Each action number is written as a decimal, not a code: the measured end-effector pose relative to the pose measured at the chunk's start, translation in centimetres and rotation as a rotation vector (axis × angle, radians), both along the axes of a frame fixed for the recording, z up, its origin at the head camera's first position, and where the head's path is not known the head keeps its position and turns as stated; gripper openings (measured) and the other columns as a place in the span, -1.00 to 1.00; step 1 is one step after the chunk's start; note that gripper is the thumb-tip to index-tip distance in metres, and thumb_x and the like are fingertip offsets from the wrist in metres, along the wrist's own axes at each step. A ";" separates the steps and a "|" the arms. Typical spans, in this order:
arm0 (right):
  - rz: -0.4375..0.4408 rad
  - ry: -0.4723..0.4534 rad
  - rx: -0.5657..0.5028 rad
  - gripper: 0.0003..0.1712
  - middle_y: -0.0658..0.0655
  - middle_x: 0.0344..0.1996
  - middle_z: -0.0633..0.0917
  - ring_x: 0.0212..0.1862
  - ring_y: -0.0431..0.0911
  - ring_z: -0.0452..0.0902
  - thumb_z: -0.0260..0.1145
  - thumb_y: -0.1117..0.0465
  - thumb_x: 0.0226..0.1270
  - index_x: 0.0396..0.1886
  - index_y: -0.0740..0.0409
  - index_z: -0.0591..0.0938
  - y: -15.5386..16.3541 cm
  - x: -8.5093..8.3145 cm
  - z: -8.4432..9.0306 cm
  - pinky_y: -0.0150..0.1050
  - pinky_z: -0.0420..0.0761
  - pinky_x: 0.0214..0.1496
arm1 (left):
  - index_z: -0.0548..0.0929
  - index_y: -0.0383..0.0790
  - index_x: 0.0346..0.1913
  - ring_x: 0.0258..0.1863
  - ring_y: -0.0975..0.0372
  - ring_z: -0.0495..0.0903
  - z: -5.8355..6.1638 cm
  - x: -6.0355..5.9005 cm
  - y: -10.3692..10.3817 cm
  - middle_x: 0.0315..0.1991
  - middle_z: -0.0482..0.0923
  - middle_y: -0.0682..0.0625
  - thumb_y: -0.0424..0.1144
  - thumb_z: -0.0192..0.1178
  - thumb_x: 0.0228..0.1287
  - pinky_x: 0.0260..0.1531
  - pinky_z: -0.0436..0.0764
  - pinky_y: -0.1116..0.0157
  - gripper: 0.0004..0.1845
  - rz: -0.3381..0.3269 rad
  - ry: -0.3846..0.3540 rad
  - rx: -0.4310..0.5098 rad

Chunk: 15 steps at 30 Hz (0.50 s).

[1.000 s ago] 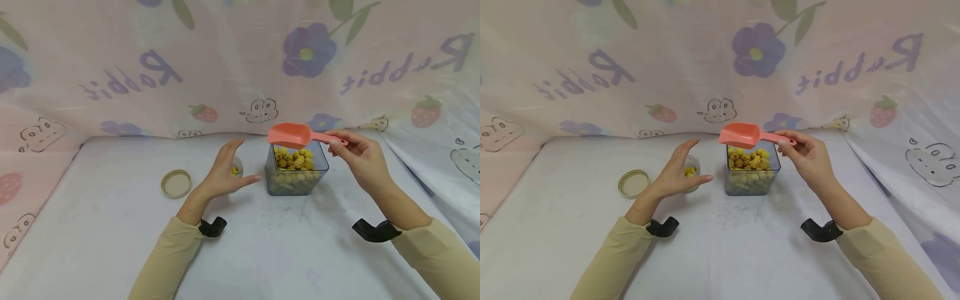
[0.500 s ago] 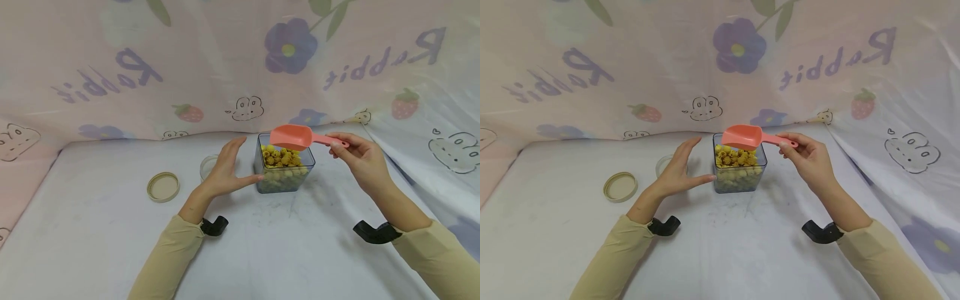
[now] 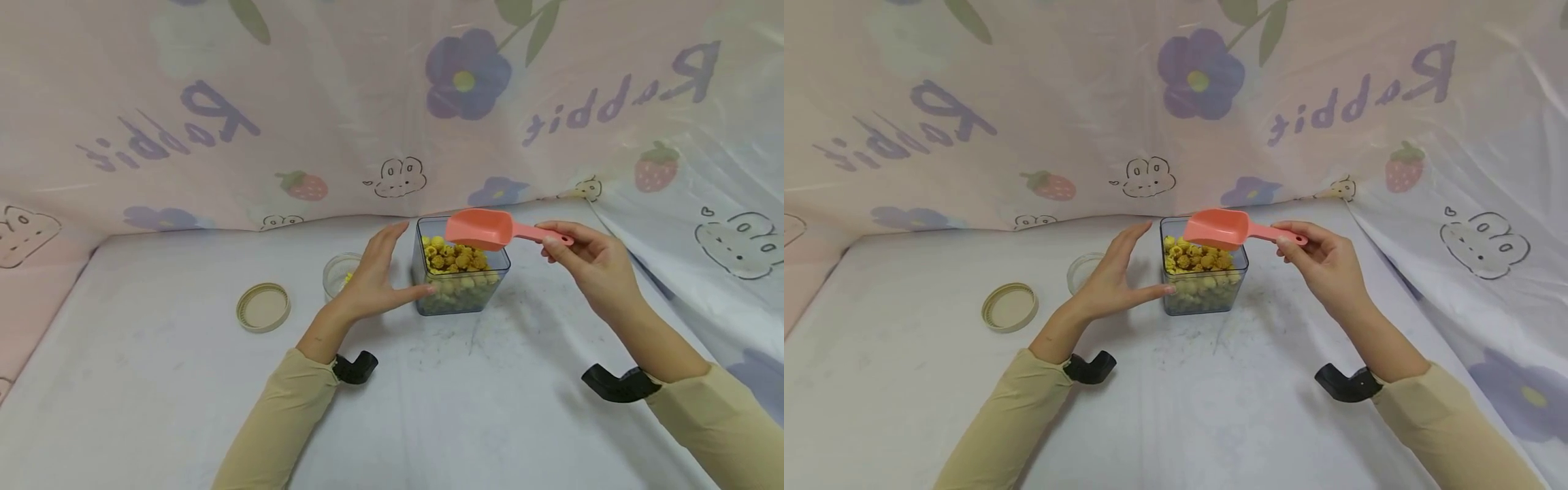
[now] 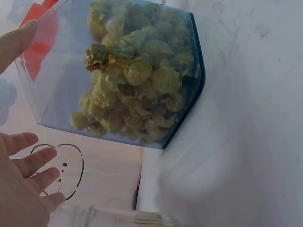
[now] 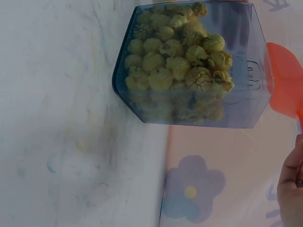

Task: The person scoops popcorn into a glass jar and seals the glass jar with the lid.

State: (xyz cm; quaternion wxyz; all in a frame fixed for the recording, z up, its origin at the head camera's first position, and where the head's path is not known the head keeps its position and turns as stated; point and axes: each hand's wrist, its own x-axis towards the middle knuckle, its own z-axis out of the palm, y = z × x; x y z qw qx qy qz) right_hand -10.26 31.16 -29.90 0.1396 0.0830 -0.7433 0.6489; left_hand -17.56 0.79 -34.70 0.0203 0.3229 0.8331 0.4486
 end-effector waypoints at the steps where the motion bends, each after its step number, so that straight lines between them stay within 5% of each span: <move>1: -0.002 -0.001 0.005 -0.78 -0.05 -0.42 0.68 -0.39 -0.29 0.58 0.28 0.39 0.29 -0.08 0.21 0.69 0.0 0.0 0.0 -0.55 0.58 -0.29 | -0.01 -0.11 0.51 0.50 0.11 -0.09 0.0 0.0 0.1 0.50 -0.04 -0.08 0.01 0.46 -0.01 0.41 0.16 0.00 0.10 -0.001 -0.006 0.000; 15: -0.064 -0.028 0.183 -0.75 -0.14 -0.47 0.66 -0.42 -0.31 0.53 0.25 0.38 0.32 -0.07 0.08 0.69 0.7 0.1 0.4 -0.57 0.50 -0.38 | -0.11 -0.06 0.53 0.48 0.09 0.03 0.0 -0.7 1.3 0.50 -0.04 -0.09 -0.03 0.52 -0.09 0.39 0.18 -0.05 0.22 -0.003 -0.108 0.071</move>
